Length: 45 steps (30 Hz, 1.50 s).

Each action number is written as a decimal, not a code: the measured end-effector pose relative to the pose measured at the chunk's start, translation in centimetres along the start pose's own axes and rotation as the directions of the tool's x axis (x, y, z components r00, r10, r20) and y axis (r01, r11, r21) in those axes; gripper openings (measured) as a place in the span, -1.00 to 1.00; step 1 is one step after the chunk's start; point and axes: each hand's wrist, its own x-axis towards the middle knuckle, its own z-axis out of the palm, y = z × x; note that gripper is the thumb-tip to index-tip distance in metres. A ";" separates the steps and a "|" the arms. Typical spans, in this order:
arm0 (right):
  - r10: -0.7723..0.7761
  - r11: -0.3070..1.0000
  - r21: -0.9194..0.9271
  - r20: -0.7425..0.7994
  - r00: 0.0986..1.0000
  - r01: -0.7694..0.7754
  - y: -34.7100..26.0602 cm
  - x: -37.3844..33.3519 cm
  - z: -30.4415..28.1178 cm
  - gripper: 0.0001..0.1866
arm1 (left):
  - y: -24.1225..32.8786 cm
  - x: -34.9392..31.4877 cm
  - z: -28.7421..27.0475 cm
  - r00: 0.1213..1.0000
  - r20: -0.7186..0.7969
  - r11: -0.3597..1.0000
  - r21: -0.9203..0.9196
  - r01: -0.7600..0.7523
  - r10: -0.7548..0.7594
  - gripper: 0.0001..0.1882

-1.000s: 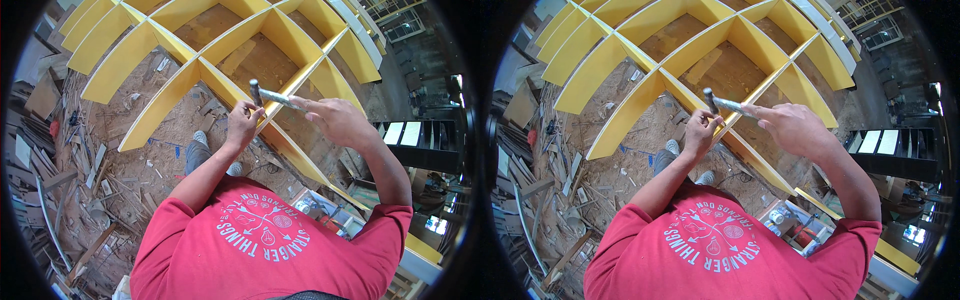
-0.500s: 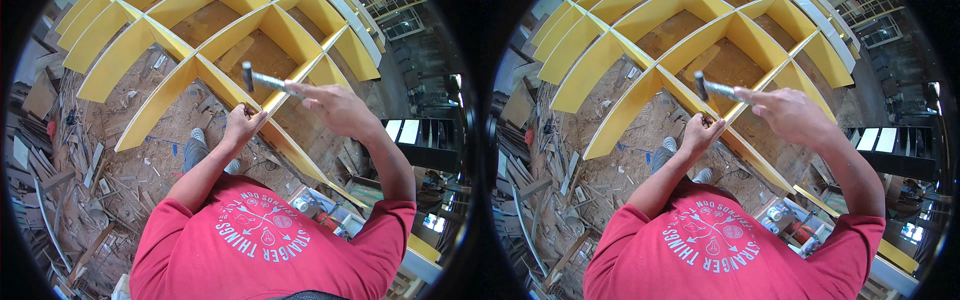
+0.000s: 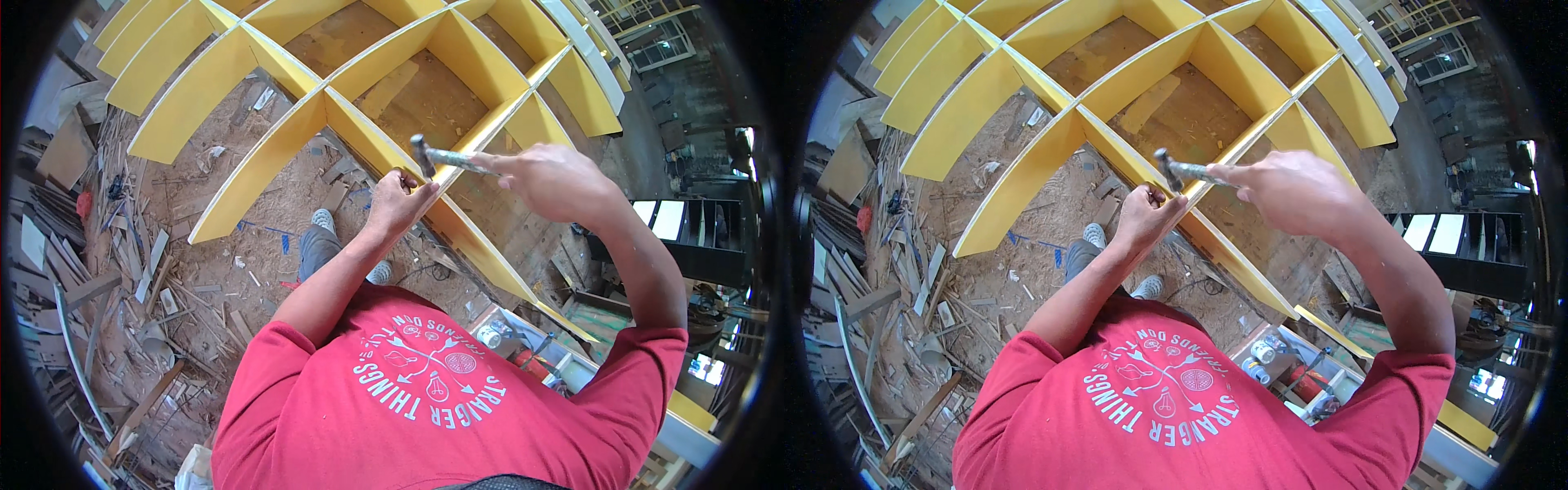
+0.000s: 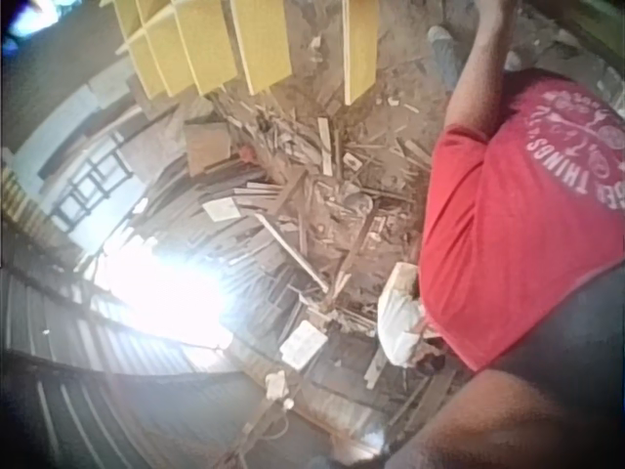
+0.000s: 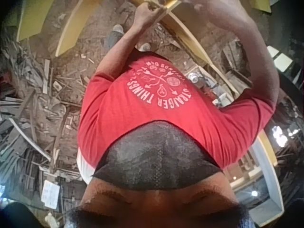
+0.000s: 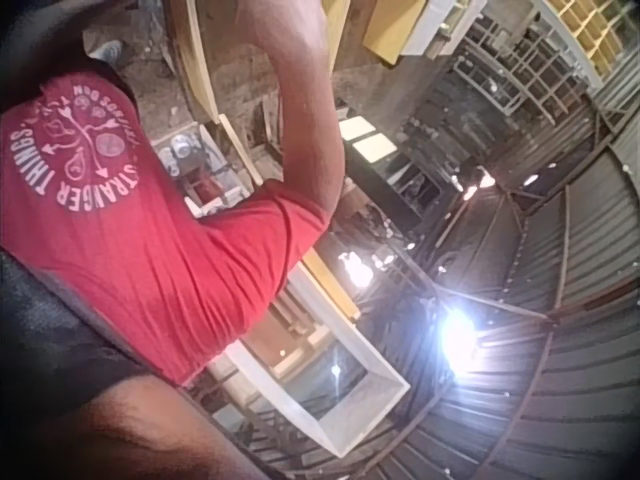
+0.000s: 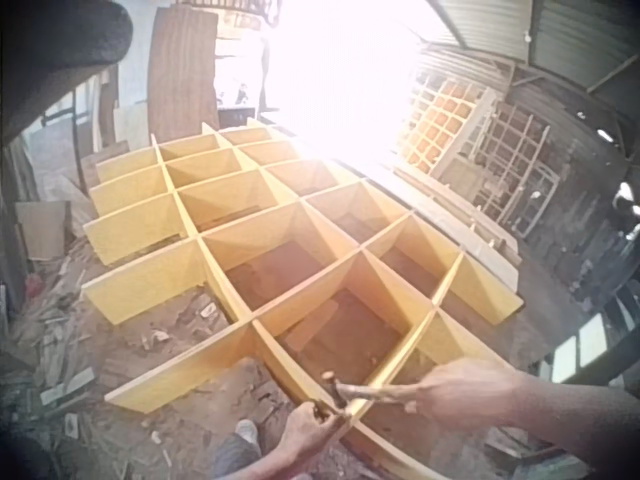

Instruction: The person assembles a wooden shelf by hammering nails through wooden boards and edge strips into the frame using a hammer.

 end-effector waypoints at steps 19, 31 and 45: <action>-0.096 0.940 0.251 -0.456 0.885 0.231 0.5 1.4 1.6 -0.43 | -1.4 -2.0 -0.5 0.946 0.196 0.888 0.337 -0.313 0.259 -0.53; -0.073 0.955 0.237 -0.404 0.912 0.181 0.7 0.4 1.9 -0.42 | -1.4 -1.7 -0.8 0.937 0.207 0.902 0.276 -0.332 0.282 -0.52; -0.115 0.992 -0.059 -0.072 0.991 0.111 0.9 0.0 1.2 -0.40 | -0.8 -1.7 -1.1 0.955 0.204 0.927 0.263 -0.267 0.217 -0.52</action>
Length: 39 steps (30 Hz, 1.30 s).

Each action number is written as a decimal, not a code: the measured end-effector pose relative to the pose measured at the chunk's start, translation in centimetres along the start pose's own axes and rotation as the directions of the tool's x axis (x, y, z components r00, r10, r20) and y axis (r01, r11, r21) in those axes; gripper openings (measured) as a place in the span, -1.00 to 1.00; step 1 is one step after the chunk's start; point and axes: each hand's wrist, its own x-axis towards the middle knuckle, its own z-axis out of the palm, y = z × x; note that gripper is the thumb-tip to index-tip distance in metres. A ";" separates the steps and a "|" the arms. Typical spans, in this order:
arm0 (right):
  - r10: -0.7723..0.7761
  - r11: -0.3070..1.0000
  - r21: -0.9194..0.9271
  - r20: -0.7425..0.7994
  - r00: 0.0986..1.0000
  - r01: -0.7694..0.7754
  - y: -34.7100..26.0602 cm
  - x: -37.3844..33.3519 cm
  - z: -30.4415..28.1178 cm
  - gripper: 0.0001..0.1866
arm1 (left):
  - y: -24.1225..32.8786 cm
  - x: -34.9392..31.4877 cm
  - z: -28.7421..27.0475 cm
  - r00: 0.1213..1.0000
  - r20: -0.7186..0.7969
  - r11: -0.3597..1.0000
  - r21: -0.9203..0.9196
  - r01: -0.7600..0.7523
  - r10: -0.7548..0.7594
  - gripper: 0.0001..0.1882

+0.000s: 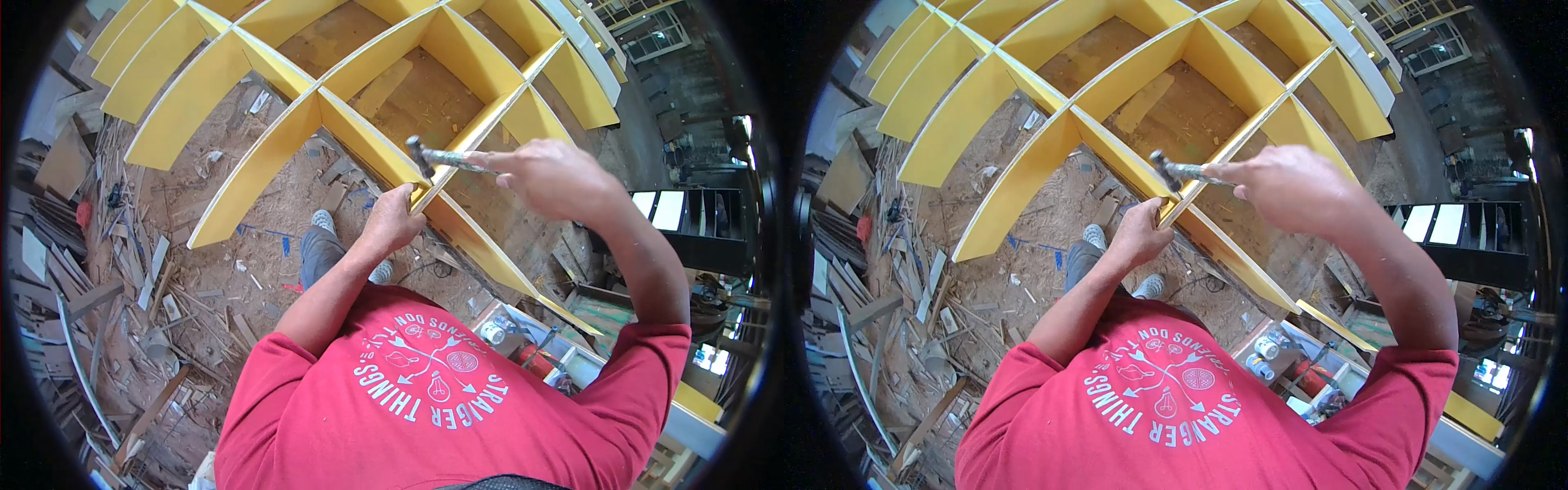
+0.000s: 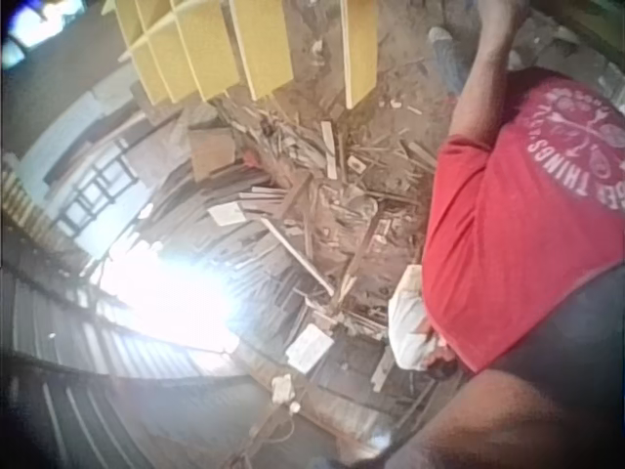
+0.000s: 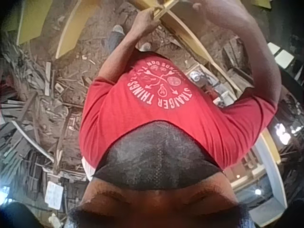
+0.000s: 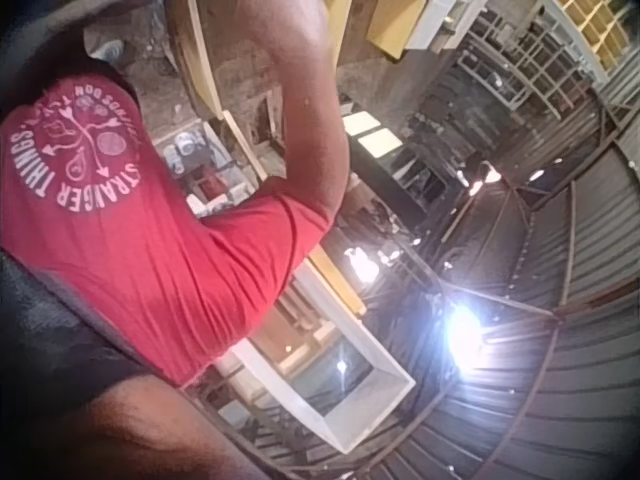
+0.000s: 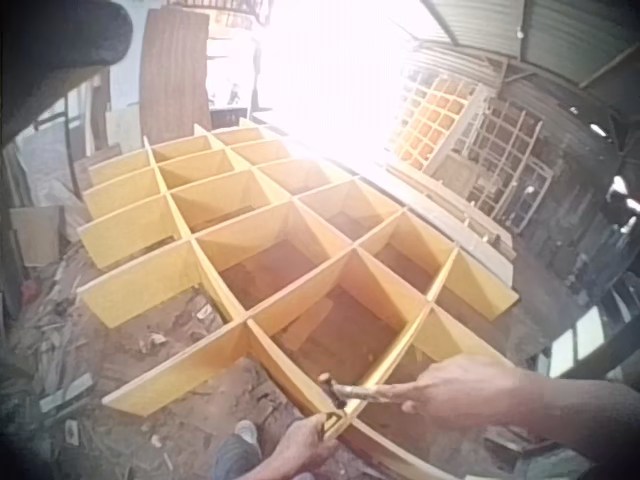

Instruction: The person assembles a wooden shelf by hammering nails through wooden boards and edge strips into the frame using a hammer.

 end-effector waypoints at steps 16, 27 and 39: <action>0.036 0.927 0.325 -0.569 0.821 0.185 -0.5 -0.1 -1.4 -0.42 | -0.8 -0.3 0.9 0.997 -0.060 0.998 -0.015 -0.055 0.054 -0.53; 0.048 0.939 0.332 -0.368 0.929 0.083 -0.2 -0.5 -1.4 -0.44 | 0.1 -0.5 0.2 1.000 -0.021 1.000 -0.018 0.011 -0.011 -0.53; -0.001 0.955 0.257 -0.487 0.873 0.145 -0.9 0.2 -1.5 -0.38 | -0.6 -0.5 0.6 0.997 -0.054 0.998 -0.036 -0.054 0.052 -0.45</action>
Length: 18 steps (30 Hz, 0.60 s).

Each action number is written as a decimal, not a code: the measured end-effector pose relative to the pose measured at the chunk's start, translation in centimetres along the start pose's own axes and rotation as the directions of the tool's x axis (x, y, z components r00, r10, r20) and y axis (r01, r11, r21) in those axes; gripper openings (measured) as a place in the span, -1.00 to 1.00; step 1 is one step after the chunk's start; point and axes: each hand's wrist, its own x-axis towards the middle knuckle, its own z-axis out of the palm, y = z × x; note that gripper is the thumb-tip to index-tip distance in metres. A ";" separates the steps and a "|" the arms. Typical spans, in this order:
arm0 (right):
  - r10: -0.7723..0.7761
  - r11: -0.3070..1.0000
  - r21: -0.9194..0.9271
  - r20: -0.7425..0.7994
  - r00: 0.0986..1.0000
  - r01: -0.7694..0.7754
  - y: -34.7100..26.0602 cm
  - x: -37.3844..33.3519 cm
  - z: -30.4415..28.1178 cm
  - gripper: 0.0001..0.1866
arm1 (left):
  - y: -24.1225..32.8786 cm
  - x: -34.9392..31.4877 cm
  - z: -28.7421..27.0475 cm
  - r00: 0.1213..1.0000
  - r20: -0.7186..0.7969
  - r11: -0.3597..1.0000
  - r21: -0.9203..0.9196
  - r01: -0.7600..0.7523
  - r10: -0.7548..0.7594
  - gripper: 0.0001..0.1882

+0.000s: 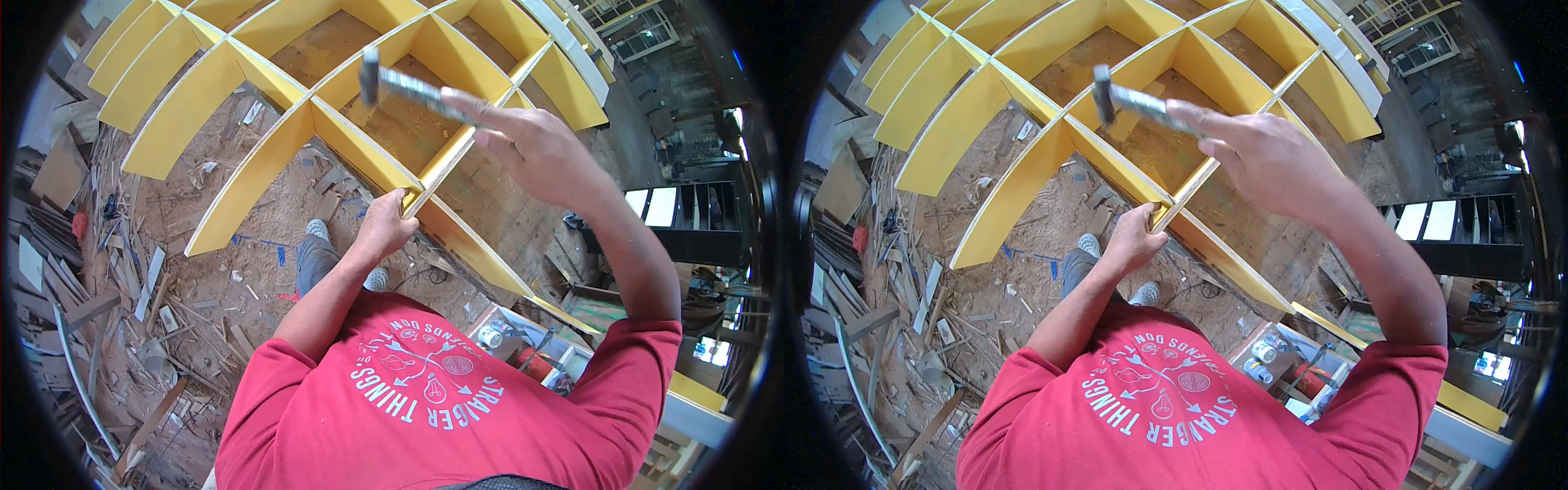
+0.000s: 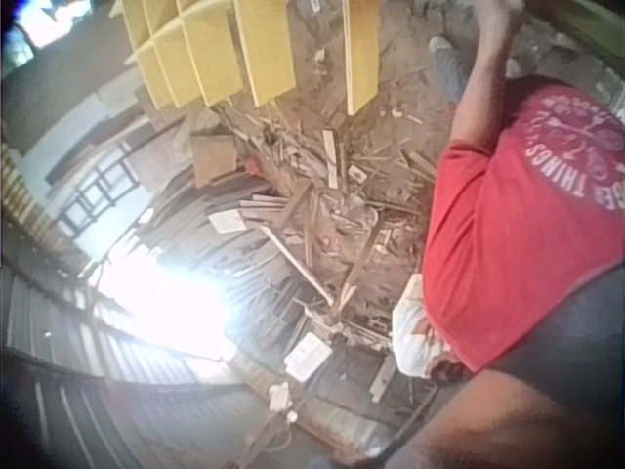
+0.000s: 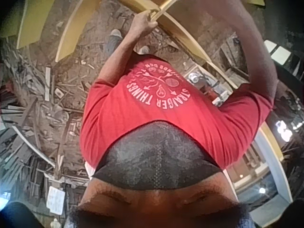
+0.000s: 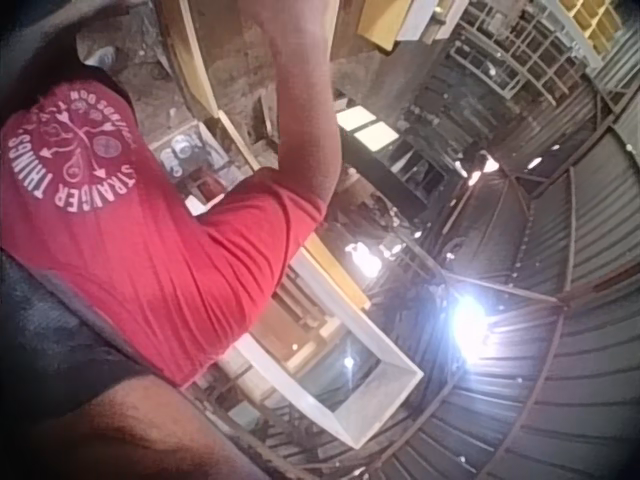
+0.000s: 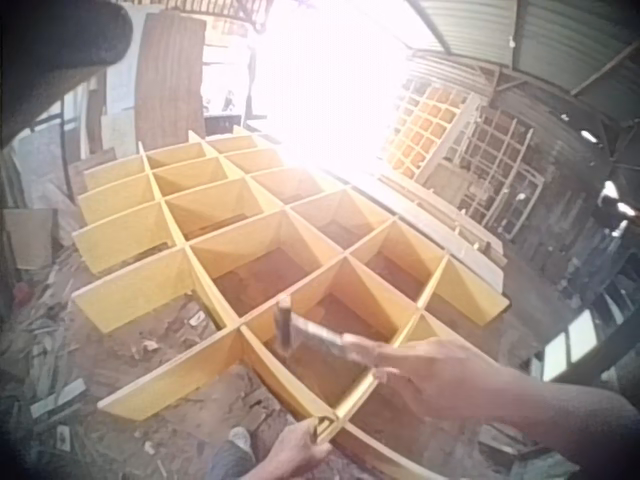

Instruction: The person assembles a wooden shelf by hammering nails through wooden boards and edge strips into the frame using a hammer.

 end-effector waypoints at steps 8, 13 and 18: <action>0.302 0.937 -0.319 0.538 0.787 -0.141 -1.7 0.1 -1.6 -0.38 | 1.9 0.2 -0.9 0.990 0.086 0.994 0.006 0.111 -0.111 -0.50; -0.008 0.989 0.143 -0.175 0.985 0.034 0.1 -0.5 1.2 -0.40 | 0.7 0.3 -0.2 0.999 0.027 0.999 0.030 0.039 -0.040 -0.43; 0.259 0.948 -0.297 0.514 0.818 -0.114 -0.2 -1.2 0.4 -0.41 | 1.0 0.7 -0.5 0.998 0.052 0.999 0.015 0.044 -0.045 -0.43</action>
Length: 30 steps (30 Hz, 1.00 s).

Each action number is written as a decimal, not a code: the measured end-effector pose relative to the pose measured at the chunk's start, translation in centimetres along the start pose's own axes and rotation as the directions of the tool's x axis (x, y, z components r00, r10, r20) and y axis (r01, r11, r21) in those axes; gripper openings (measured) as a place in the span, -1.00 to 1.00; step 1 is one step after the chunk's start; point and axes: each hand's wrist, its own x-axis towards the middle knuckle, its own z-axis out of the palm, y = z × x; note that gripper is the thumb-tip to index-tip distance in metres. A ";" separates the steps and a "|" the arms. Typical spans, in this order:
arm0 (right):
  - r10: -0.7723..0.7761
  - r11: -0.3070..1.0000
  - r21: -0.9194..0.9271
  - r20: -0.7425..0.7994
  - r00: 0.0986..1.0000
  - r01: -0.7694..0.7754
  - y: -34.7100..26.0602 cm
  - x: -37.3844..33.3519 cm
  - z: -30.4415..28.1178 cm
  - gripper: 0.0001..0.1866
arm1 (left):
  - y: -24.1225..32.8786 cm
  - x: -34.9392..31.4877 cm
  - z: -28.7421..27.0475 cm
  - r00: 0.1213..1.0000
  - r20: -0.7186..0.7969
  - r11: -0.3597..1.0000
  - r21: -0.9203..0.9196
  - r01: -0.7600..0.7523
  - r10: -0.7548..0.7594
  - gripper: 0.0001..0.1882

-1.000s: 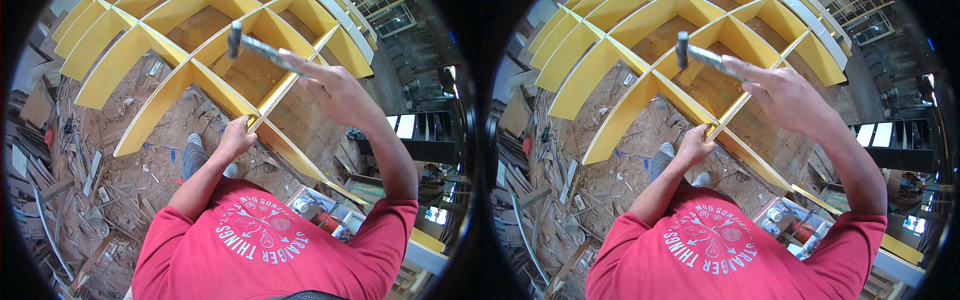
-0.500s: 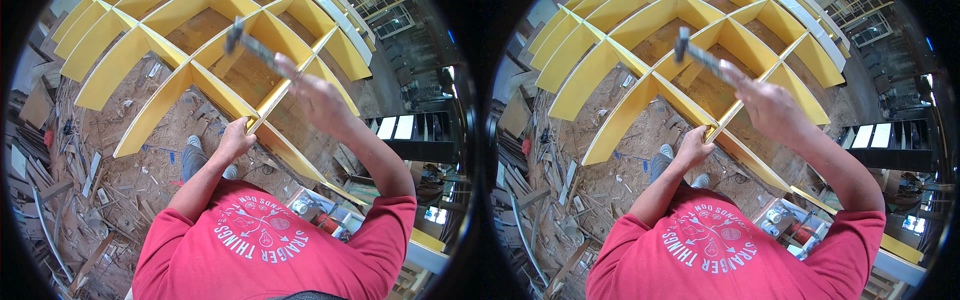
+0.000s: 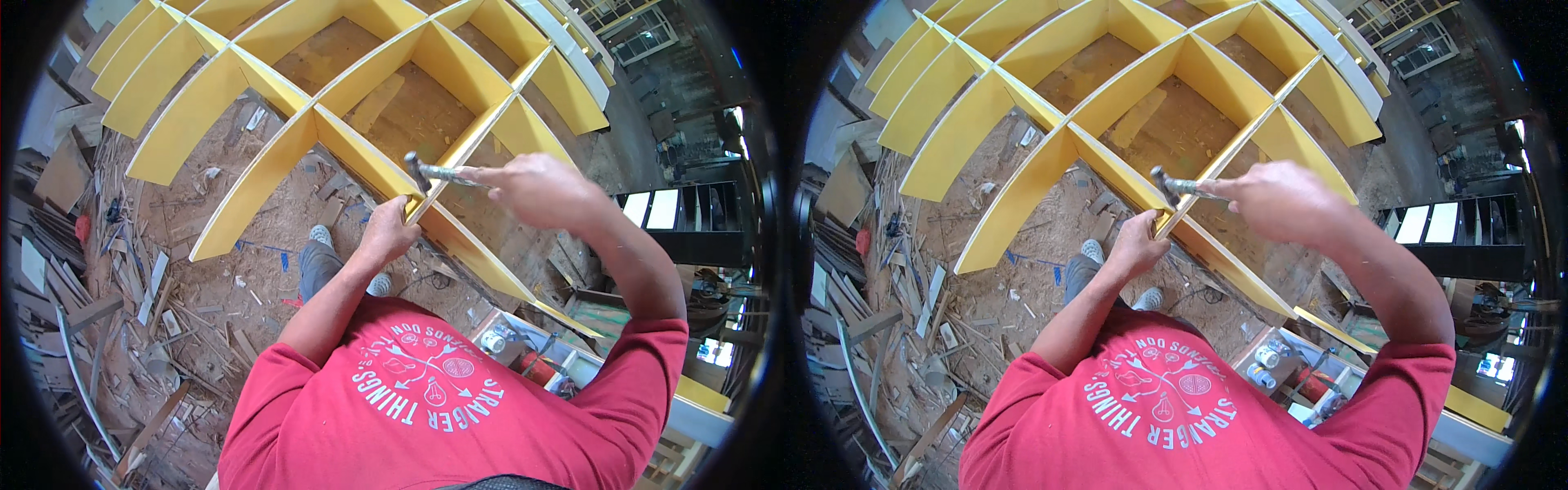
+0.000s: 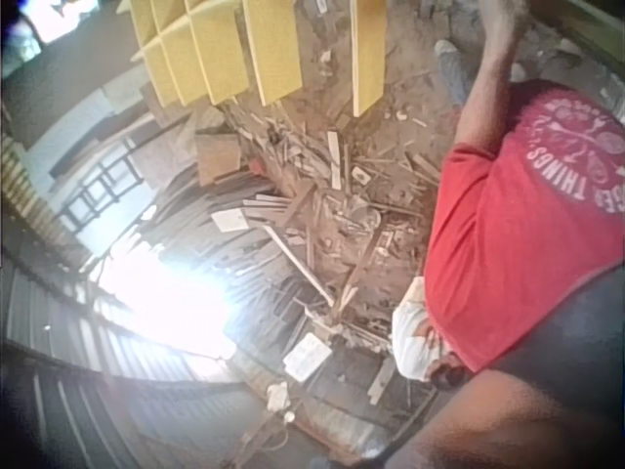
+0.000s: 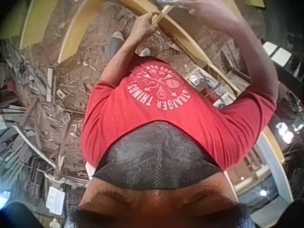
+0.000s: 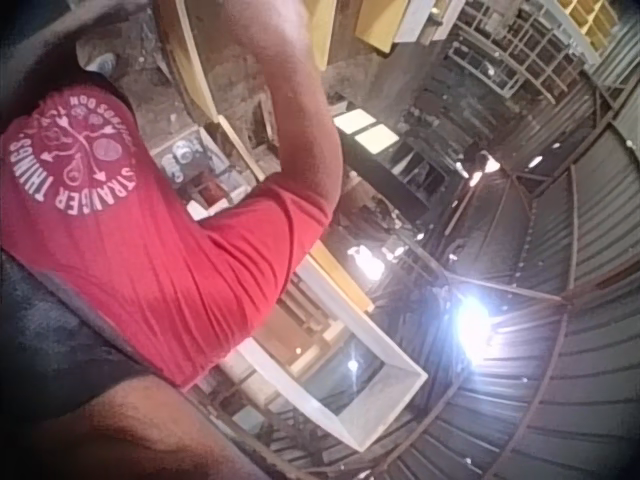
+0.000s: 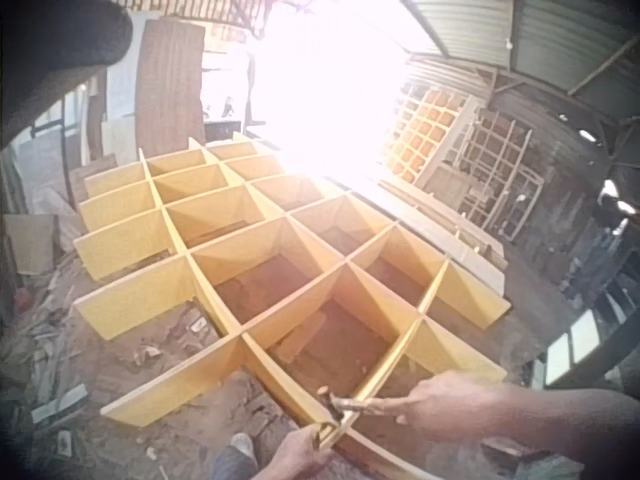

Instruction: The person assembles a wooden shelf by hammering nails through wooden boards and edge strips into the frame using a hammer.

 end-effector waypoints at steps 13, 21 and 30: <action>0.018 1.000 -0.020 -0.010 1.000 -0.018 -0.4 -0.8 -2.4 -0.40 | -0.3 -0.5 0.2 0.999 -0.009 0.999 0.007 0.047 -0.047 -0.42; -0.097 0.982 0.113 -0.383 0.918 0.151 0.4 0.5 2.1 -0.34 | -0.3 -0.4 0.7 0.997 -0.055 0.999 -0.008 -0.046 0.046 -0.42; -0.049 0.952 0.223 -0.561 0.826 0.208 1.0 0.7 2.7 -0.35 | -0.3 -0.2 0.4 1.000 -0.017 1.000 0.007 0.016 -0.016 -0.43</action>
